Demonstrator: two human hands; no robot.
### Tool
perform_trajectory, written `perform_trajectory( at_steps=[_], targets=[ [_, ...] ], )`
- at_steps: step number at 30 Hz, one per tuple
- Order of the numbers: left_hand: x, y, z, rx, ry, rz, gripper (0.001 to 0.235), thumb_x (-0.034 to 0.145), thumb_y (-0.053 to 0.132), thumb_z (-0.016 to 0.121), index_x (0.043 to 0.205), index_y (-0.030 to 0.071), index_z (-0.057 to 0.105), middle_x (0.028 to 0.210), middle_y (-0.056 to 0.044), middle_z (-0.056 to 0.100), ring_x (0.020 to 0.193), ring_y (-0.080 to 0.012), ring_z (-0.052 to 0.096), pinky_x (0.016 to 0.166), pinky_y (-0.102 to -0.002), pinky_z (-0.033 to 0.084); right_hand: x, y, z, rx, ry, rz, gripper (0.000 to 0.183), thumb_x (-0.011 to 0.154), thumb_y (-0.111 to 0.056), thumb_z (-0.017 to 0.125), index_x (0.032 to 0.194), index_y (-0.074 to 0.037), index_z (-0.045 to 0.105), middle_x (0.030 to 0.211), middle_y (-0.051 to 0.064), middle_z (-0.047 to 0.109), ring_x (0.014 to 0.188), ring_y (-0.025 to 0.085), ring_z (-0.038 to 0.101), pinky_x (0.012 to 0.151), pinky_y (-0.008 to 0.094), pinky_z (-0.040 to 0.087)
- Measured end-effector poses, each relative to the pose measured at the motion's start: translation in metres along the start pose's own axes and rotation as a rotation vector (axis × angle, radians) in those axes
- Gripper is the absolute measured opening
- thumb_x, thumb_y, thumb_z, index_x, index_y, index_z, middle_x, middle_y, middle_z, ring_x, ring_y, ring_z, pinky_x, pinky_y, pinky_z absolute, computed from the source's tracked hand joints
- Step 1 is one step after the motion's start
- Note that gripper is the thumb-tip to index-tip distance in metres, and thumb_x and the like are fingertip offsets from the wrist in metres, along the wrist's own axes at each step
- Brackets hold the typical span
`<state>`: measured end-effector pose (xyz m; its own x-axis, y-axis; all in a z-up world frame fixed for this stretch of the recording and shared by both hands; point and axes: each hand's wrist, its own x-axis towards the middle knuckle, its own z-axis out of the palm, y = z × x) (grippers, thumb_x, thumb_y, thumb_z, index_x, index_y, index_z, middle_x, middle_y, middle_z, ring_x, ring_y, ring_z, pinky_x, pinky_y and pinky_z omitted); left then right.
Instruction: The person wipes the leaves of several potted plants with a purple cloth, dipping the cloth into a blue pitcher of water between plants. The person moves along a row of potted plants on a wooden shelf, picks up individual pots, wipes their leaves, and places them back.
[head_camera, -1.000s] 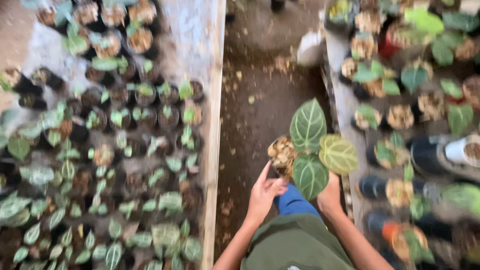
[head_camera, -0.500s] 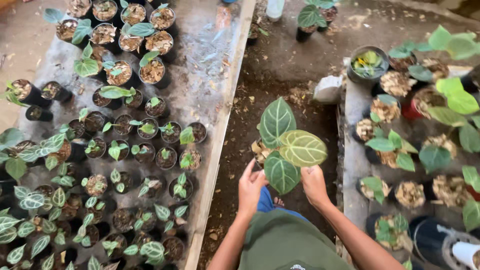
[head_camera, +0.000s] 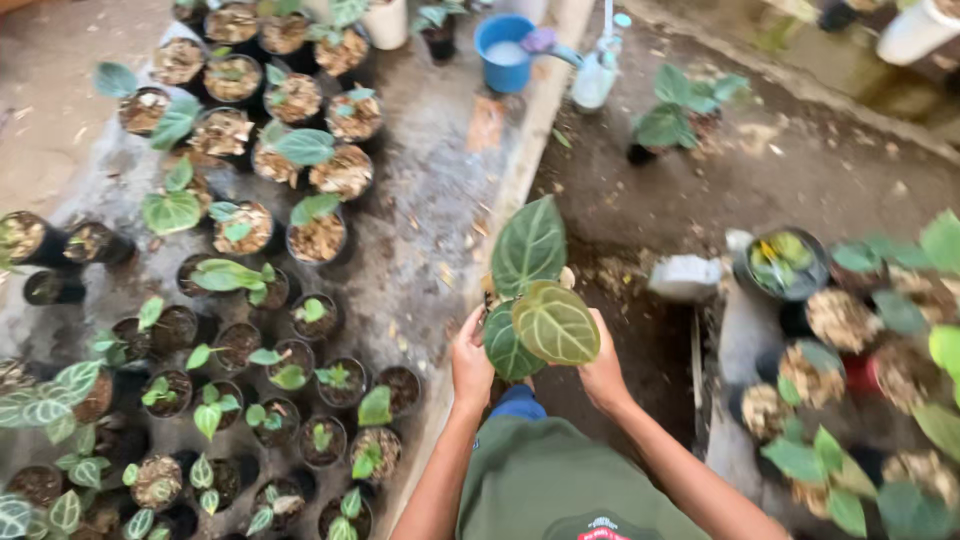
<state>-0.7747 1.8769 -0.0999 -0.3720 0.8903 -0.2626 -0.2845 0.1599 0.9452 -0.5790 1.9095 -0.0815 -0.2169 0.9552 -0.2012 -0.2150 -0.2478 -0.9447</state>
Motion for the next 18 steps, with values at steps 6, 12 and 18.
perform_trajectory(
  at_steps=[6,12,18],
  targets=[
    [0.103,0.019,-0.017,-0.096,0.021,0.060,0.036,0.096,0.001,0.063,0.131,-0.010,0.064,0.112,-0.014,0.074,0.094,-0.0173,0.070,0.084,-0.034,0.058,0.101,-0.014,-0.005,-0.111,-0.105,0.058,0.031,0.096,-0.012,0.060,0.126,-0.004,0.054,0.099,0.014,0.076,0.081,0.018,0.074,0.069,0.028,0.059],
    [0.211,0.026,-0.045,-0.017,-0.031,0.075,0.039,0.093,0.002,0.065,0.132,-0.003,0.067,0.117,-0.007,0.074,0.100,-0.0129,0.069,0.090,-0.029,0.056,0.167,-0.011,-0.054,-0.272,-0.016,0.115,0.022,0.104,-0.017,0.065,0.106,0.005,0.066,0.087,0.013,0.073,0.070,0.014,0.064,0.060,0.027,0.050],
    [0.324,0.006,-0.076,0.115,-0.080,0.092,0.042,0.095,0.005,0.067,0.136,-0.003,0.064,0.121,-0.006,0.074,0.104,-0.0119,0.068,0.092,-0.027,0.054,0.235,-0.038,-0.072,-0.397,-0.105,0.248,0.016,0.094,-0.014,0.067,0.107,-0.005,0.069,0.086,0.003,0.073,0.069,0.007,0.065,0.060,0.023,0.051]
  ],
)
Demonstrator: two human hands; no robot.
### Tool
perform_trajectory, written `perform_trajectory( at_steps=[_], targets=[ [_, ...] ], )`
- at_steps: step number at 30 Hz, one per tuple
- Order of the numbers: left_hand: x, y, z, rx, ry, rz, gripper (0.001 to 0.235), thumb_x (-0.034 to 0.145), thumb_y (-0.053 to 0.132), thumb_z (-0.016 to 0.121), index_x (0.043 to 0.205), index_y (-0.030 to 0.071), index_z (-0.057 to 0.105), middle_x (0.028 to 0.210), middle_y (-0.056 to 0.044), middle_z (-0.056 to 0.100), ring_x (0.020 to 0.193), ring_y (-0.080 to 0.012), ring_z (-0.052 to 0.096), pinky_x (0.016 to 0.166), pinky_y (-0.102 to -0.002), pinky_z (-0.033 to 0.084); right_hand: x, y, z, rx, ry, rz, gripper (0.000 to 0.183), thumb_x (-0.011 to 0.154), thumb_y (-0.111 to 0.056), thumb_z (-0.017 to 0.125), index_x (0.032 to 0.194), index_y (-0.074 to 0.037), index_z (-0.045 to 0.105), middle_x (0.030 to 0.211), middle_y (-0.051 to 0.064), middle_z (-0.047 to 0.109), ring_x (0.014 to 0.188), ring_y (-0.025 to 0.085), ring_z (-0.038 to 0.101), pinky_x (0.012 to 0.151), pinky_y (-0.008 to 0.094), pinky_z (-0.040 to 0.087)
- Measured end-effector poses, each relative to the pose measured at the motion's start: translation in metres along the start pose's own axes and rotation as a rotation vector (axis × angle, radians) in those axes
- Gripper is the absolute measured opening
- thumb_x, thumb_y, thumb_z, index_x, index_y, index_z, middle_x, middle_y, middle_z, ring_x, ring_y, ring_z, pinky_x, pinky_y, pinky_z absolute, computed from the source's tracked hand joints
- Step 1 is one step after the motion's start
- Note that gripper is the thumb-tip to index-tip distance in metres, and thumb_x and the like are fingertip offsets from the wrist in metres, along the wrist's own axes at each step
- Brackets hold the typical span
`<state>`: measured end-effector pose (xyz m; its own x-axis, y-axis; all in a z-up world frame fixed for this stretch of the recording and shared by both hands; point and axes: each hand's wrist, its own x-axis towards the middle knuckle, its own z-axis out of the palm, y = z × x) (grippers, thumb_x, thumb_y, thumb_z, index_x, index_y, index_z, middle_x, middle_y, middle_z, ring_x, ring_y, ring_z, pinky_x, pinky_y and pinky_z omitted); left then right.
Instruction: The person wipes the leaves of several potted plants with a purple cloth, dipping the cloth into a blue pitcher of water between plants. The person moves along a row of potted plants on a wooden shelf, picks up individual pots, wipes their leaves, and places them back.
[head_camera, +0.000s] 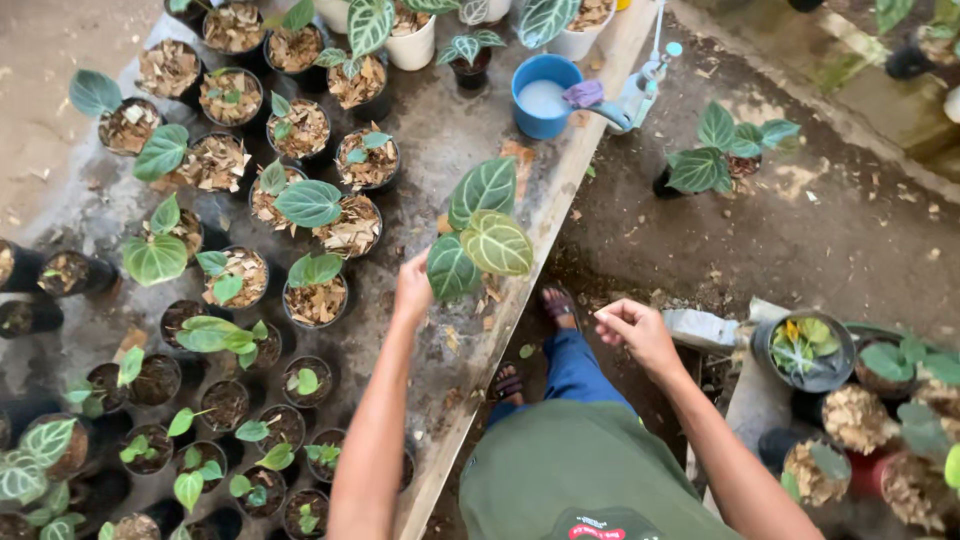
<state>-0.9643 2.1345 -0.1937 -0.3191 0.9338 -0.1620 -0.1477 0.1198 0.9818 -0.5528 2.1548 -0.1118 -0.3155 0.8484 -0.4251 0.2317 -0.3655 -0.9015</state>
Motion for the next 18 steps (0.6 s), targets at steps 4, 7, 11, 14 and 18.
perform_trajectory(
  at_steps=[4,7,11,14,18],
  targets=[
    [0.054,0.000,-0.014,0.101,-0.080,0.001,0.047,0.095,0.010,0.068,0.140,-0.002,0.059,0.121,-0.007,0.074,0.104,-0.0117,0.069,0.091,-0.027,0.054,0.050,-0.019,-0.012,-0.018,-0.073,-0.086,0.020,0.093,-0.015,0.063,0.110,-0.009,0.070,0.090,0.000,0.074,0.075,0.004,0.066,0.063,0.021,0.052],
    [0.076,0.011,-0.021,0.436,-0.006,-0.423,0.051,0.097,0.020,0.065,0.147,0.009,0.059,0.111,-0.013,0.077,0.077,-0.0251,0.062,0.066,-0.043,0.047,0.099,-0.039,-0.019,-0.070,-0.183,-0.020,0.018,0.101,-0.016,0.068,0.098,0.002,0.072,0.080,0.008,0.073,0.066,0.011,0.063,0.059,0.026,0.050],
    [0.101,0.022,-0.021,0.448,-0.086,-0.169,0.054,0.092,0.021,0.070,0.142,0.005,0.060,0.112,-0.008,0.078,0.094,-0.0095,0.068,0.083,-0.028,0.055,0.148,-0.074,-0.029,-0.152,-0.300,-0.121,0.015,0.100,-0.015,0.064,0.102,-0.002,0.070,0.083,0.003,0.073,0.070,0.008,0.065,0.062,0.025,0.054],
    [0.116,0.023,-0.025,0.432,-0.109,-0.174,0.053,0.092,0.020,0.069,0.142,0.005,0.061,0.114,-0.006,0.078,0.096,-0.0089,0.068,0.085,-0.028,0.054,0.187,-0.106,-0.048,-0.251,-0.252,-0.157,0.017,0.094,-0.013,0.064,0.107,-0.006,0.071,0.083,0.001,0.073,0.069,0.007,0.066,0.061,0.025,0.054],
    [0.104,0.012,-0.029,0.360,0.006,-0.305,0.050,0.090,0.016,0.072,0.139,0.005,0.066,0.119,-0.008,0.076,0.100,-0.0110,0.068,0.088,-0.028,0.054,0.234,-0.138,-0.070,-0.386,-0.117,-0.181,0.015,0.097,-0.017,0.068,0.101,-0.004,0.073,0.078,0.005,0.073,0.067,0.008,0.066,0.061,0.026,0.053]
  ],
)
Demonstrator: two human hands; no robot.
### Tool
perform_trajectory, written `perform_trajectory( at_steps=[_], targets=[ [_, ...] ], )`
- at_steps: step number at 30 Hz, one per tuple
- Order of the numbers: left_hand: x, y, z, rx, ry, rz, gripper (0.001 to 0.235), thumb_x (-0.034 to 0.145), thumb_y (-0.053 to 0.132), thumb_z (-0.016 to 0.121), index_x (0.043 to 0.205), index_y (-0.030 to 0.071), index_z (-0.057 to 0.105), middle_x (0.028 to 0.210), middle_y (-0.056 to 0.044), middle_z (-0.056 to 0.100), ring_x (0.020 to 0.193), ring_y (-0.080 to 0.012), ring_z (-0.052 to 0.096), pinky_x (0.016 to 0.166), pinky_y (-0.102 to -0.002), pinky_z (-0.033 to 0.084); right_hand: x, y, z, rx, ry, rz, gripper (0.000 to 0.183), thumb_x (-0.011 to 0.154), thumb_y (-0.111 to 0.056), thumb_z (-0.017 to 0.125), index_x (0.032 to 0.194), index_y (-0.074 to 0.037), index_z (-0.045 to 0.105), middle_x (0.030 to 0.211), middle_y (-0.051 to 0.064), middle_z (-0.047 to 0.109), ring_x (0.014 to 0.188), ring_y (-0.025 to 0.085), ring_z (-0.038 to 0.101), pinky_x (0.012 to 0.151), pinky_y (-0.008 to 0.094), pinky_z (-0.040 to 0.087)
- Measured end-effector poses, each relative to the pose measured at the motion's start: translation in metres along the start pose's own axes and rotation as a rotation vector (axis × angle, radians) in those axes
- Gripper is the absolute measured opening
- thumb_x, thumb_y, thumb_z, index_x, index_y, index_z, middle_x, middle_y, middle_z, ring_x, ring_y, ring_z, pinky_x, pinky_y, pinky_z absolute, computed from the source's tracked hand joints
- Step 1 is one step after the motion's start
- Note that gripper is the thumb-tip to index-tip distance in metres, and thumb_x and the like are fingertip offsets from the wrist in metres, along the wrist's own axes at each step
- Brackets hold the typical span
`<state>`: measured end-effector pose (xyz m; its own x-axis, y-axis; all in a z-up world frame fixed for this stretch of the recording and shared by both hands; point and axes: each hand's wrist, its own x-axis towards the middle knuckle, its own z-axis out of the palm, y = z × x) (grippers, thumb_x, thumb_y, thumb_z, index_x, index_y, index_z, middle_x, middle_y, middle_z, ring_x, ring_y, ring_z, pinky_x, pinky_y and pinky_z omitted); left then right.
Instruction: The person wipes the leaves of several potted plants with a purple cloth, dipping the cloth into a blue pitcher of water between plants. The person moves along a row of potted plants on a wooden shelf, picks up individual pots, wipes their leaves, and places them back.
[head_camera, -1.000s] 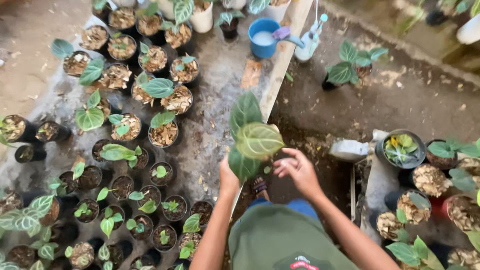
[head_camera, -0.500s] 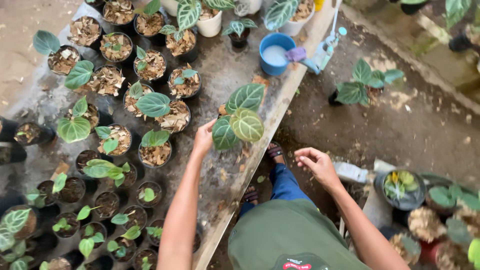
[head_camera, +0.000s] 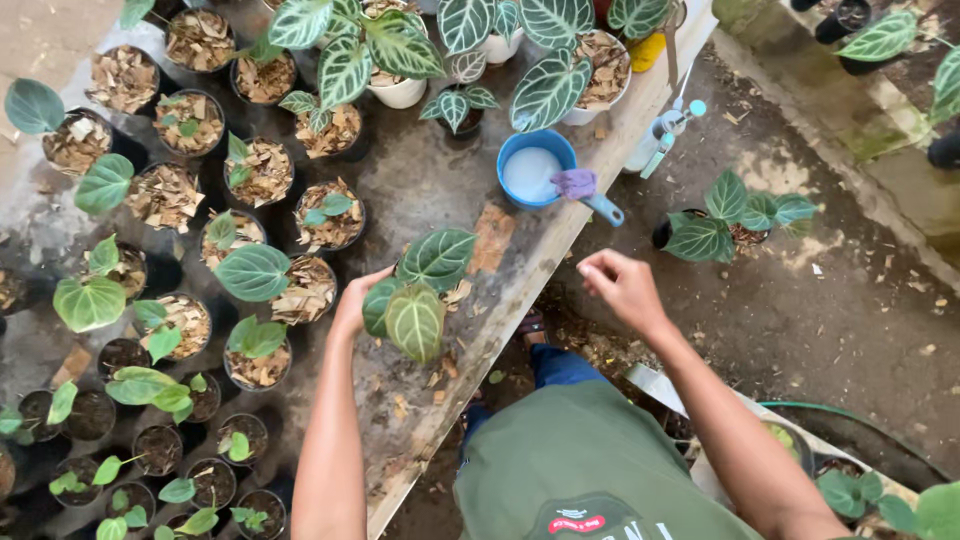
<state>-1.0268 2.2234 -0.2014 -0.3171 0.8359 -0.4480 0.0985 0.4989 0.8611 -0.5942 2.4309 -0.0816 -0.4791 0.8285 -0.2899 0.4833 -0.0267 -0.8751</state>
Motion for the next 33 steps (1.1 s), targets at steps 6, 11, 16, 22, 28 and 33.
perform_trajectory(
  at_steps=[6,11,16,22,28,33],
  targets=[
    [-0.036,-0.051,0.026,-0.478,0.446,-0.098,0.028,0.099,0.016,0.062,0.123,0.004,0.068,0.107,-0.004,0.073,0.091,-0.0113,0.067,0.079,-0.026,0.053,0.052,-0.014,-0.033,-0.348,0.029,-0.386,0.018,0.091,-0.009,0.067,0.107,-0.002,0.072,0.084,0.010,0.069,0.063,0.020,0.064,0.060,0.033,0.051],
    [-0.118,-0.101,0.101,-0.451,0.678,-0.097,0.023,0.109,0.014,0.052,0.097,0.001,0.066,0.072,-0.008,0.060,0.058,-0.0122,0.054,0.053,-0.025,0.042,0.071,-0.037,-0.034,-0.604,0.139,-0.578,0.020,0.091,-0.017,0.077,0.109,-0.011,0.071,0.102,0.007,0.069,0.090,0.027,0.067,0.078,0.038,0.054],
    [-0.157,-0.098,0.195,-0.429,0.459,-0.482,0.018,0.094,0.013,0.059,0.105,0.007,0.071,0.082,-0.004,0.071,0.060,-0.0106,0.061,0.054,-0.025,0.045,0.105,-0.061,-0.037,-0.813,0.185,-0.815,0.055,0.068,-0.024,0.083,0.119,-0.007,0.070,0.116,0.015,0.066,0.106,0.035,0.060,0.082,0.045,0.048],
    [-0.127,-0.032,0.244,-0.251,0.341,-0.249,0.019,0.098,0.023,0.062,0.098,0.006,0.070,0.077,-0.001,0.069,0.065,-0.0091,0.063,0.063,-0.025,0.052,0.148,-0.041,-0.043,-0.827,-0.018,-0.811,0.040,0.081,-0.019,0.079,0.118,-0.005,0.071,0.110,0.012,0.069,0.103,0.032,0.064,0.087,0.044,0.052],
    [-0.108,0.039,0.242,-0.131,0.421,-0.189,0.016,0.098,0.020,0.064,0.095,0.005,0.068,0.074,-0.004,0.068,0.066,-0.0108,0.064,0.065,-0.028,0.052,0.174,-0.027,-0.047,-0.747,-0.049,-0.760,0.016,0.092,-0.019,0.074,0.100,-0.006,0.076,0.100,0.011,0.071,0.098,0.033,0.066,0.081,0.044,0.054],
    [-0.114,0.069,0.244,-0.095,0.511,-0.111,0.015,0.097,0.018,0.063,0.094,0.004,0.067,0.075,-0.003,0.069,0.069,-0.0121,0.067,0.067,-0.029,0.054,0.173,-0.036,-0.036,-0.802,-0.014,-0.755,0.015,0.088,-0.017,0.075,0.099,-0.006,0.076,0.098,0.012,0.070,0.096,0.033,0.065,0.079,0.045,0.054]
  ],
)
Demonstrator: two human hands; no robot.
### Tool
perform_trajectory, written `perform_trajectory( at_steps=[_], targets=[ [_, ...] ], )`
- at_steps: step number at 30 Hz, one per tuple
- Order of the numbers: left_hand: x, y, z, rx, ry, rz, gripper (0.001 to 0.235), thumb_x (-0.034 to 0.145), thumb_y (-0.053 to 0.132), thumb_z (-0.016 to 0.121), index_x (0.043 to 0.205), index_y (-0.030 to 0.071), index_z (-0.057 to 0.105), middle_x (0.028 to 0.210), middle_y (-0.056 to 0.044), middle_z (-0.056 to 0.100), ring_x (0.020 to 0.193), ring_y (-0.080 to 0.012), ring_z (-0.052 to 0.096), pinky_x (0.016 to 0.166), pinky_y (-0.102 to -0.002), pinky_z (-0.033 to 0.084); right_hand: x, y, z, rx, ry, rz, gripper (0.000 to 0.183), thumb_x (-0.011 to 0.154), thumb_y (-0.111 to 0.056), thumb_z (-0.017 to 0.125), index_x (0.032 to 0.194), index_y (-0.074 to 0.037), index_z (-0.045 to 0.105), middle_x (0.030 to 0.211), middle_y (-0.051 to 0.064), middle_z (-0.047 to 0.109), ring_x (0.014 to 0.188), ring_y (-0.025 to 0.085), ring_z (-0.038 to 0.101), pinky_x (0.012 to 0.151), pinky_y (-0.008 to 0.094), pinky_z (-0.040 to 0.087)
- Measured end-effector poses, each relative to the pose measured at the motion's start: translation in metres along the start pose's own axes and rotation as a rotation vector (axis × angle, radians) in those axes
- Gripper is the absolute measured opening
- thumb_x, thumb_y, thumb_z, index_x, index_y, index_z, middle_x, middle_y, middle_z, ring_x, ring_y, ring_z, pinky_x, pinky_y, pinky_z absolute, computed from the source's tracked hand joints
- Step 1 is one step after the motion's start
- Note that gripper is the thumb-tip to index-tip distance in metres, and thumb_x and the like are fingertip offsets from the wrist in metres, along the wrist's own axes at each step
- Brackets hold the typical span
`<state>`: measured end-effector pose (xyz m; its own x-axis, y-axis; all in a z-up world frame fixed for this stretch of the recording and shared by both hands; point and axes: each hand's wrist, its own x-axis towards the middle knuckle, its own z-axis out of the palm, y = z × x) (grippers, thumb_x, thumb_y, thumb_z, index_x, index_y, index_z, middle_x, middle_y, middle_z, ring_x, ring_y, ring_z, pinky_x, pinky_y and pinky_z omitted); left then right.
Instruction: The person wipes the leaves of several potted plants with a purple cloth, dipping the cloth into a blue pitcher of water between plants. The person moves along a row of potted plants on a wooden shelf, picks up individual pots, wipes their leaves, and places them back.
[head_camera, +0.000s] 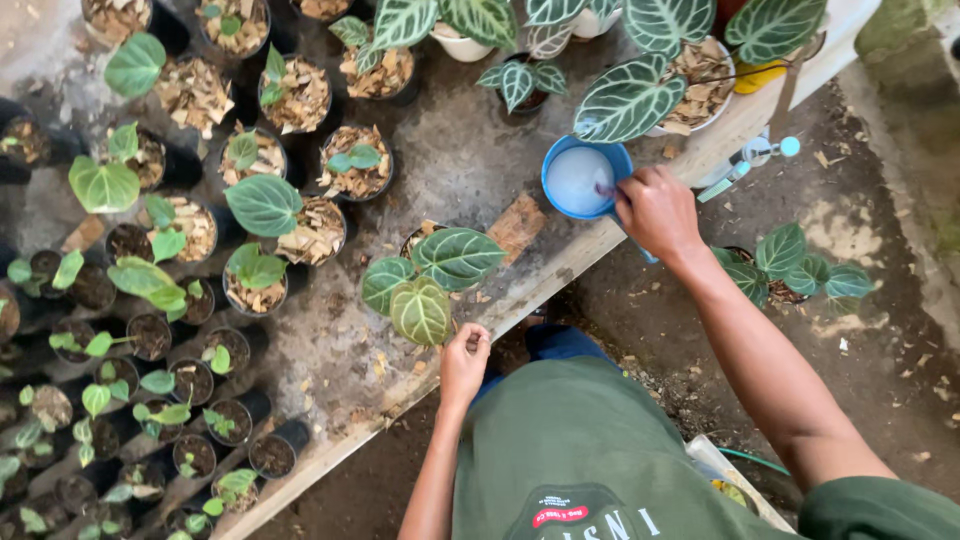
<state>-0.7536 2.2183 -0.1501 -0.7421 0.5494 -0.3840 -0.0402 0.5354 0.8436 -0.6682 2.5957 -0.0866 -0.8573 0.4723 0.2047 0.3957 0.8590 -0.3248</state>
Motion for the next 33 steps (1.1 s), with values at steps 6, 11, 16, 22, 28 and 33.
perform_trajectory(
  at_steps=[6,11,16,22,28,33],
  targets=[
    [-0.010,0.017,0.015,-0.079,0.029,-0.051,0.015,0.097,0.017,0.062,0.093,0.003,0.065,0.074,-0.003,0.069,0.067,-0.0111,0.066,0.064,-0.029,0.054,0.024,-0.004,0.030,0.001,0.049,-0.106,0.014,0.087,-0.013,0.075,0.100,-0.008,0.076,0.098,0.011,0.069,0.098,0.033,0.063,0.080,0.045,0.054],
    [-0.019,0.015,0.014,-0.089,0.118,-0.200,0.020,0.096,0.018,0.069,0.088,0.001,0.067,0.070,-0.008,0.069,0.063,-0.0110,0.064,0.061,-0.029,0.051,0.043,0.015,0.082,-0.064,-0.043,-0.167,0.007,0.088,-0.014,0.072,0.091,-0.008,0.073,0.096,0.011,0.069,0.098,0.033,0.064,0.079,0.046,0.054],
    [-0.049,-0.014,-0.024,-0.066,0.256,-0.136,0.024,0.089,0.017,0.070,0.109,0.003,0.065,0.085,-0.006,0.072,0.075,-0.0120,0.069,0.066,-0.028,0.054,0.051,0.021,0.096,-0.165,-0.110,-0.218,0.006,0.089,-0.013,0.068,0.087,-0.010,0.072,0.096,0.011,0.069,0.098,0.033,0.066,0.080,0.046,0.055],
    [-0.135,-0.067,-0.078,0.824,0.472,-0.351,0.020,0.081,0.022,0.075,0.100,0.023,0.078,0.114,-0.007,0.073,0.104,-0.0272,0.067,0.098,-0.053,0.038,0.035,0.009,0.059,0.116,0.111,-0.154,0.012,0.102,-0.015,0.070,0.104,-0.003,0.074,0.104,0.015,0.068,0.093,0.038,0.065,0.079,0.049,0.053],
    [-0.153,-0.104,-0.090,0.639,0.591,-0.311,0.007,0.085,0.022,0.072,0.090,0.018,0.072,0.107,-0.006,0.075,0.103,-0.0291,0.069,0.093,-0.048,0.048,0.034,-0.004,0.050,0.008,0.081,0.003,0.013,0.102,-0.016,0.077,0.110,-0.007,0.080,0.093,0.019,0.070,0.083,0.039,0.066,0.072,0.047,0.051],
    [-0.122,-0.101,-0.090,0.160,0.533,-0.441,0.026,0.096,0.031,0.074,0.088,0.006,0.070,0.085,-0.011,0.075,0.081,-0.0295,0.075,0.074,-0.039,0.055,0.010,-0.001,0.032,0.423,0.219,0.167,0.014,0.103,-0.008,0.068,0.111,0.002,0.073,0.097,0.018,0.072,0.085,0.031,0.071,0.078,0.039,0.054]
  ],
)
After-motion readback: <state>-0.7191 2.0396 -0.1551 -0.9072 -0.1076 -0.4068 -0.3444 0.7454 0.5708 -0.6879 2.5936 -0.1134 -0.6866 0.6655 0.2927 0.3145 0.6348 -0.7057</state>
